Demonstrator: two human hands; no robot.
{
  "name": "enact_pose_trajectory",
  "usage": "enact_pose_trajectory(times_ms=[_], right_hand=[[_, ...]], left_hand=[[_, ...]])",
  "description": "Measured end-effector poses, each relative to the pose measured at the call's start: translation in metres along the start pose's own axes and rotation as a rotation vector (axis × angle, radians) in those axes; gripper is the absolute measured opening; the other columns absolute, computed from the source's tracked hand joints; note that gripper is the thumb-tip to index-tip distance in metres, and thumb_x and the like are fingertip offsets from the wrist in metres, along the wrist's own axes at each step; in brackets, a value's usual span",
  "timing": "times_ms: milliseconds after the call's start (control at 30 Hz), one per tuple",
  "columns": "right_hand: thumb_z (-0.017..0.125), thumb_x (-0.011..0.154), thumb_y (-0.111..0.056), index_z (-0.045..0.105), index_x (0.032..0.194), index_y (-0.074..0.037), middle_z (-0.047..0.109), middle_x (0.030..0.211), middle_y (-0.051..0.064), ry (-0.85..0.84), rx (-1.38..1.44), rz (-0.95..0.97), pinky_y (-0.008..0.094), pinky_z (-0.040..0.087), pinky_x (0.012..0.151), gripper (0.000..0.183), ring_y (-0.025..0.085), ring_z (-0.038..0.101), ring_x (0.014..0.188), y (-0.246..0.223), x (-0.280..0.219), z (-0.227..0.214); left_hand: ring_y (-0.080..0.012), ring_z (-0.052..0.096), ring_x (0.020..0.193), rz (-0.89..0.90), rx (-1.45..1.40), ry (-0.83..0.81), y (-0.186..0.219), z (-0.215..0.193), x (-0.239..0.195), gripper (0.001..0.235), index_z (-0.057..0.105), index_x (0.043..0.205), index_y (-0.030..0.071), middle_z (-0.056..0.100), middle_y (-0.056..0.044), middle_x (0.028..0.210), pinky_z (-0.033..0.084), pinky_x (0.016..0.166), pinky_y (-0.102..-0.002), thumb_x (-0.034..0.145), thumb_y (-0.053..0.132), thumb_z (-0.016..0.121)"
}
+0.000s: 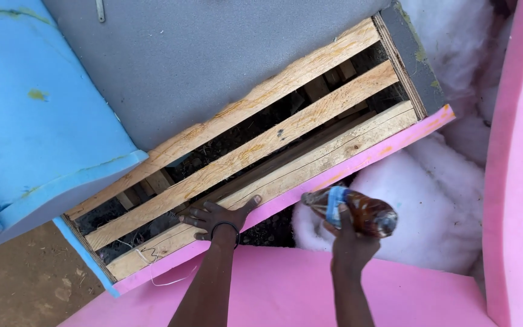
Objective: The person cuts a pink foam sheet using a knife and a blue foam sheet as a guide. They then apply glue from a plastic bottle onto a wooden frame and attach the pink foam sheet to it.
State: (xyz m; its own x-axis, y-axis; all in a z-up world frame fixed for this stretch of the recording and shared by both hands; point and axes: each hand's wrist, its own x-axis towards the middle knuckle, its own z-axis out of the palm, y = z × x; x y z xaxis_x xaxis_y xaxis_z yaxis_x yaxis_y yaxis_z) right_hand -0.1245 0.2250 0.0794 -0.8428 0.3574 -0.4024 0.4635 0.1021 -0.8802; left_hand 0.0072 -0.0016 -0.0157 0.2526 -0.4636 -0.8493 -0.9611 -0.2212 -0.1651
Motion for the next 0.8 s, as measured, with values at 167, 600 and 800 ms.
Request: enact_pose_trajectory(times_ms=[167,600,800], right_hand=[[0.106,0.103,-0.002,0.067,0.16,-0.003,0.084,0.154,0.015,0.082,-0.037,-0.462,0.055,0.086,0.088,0.069,0.025,0.088,0.126,-0.001,0.197,-0.036],[0.108,0.09,-0.035,0.095,0.125,-0.001,0.094,0.121,0.009,-0.032,-0.31,-0.054,0.039,0.077,0.083,0.051,0.015,0.083,0.101,0.069,-0.031,-0.003],[0.114,0.102,-0.009,0.072,0.157,0.0,0.087,0.137,0.02,-0.018,0.053,-0.24,0.063,0.087,0.066,0.07,0.044,0.095,0.103,0.049,0.072,-0.021]], left_hand=[[-0.0531,-0.046,0.181,0.011,0.005,-0.015,0.005,-0.004,-0.009,0.205,-0.008,0.198,0.006,-0.029,-0.03,0.205,-0.001,0.147,-0.085,0.057,0.119,0.087],[-0.0526,-0.042,0.183,0.053,-0.002,-0.004,0.0,-0.01,-0.012,0.204,-0.008,0.198,0.004,-0.032,-0.029,0.205,-0.002,0.145,-0.088,0.058,0.119,0.085],[-0.0476,-0.022,0.19,0.251,-0.102,0.02,-0.048,0.008,0.013,0.138,0.022,0.193,0.029,-0.005,-0.012,0.206,0.015,0.15,-0.077,0.092,0.113,0.063]])
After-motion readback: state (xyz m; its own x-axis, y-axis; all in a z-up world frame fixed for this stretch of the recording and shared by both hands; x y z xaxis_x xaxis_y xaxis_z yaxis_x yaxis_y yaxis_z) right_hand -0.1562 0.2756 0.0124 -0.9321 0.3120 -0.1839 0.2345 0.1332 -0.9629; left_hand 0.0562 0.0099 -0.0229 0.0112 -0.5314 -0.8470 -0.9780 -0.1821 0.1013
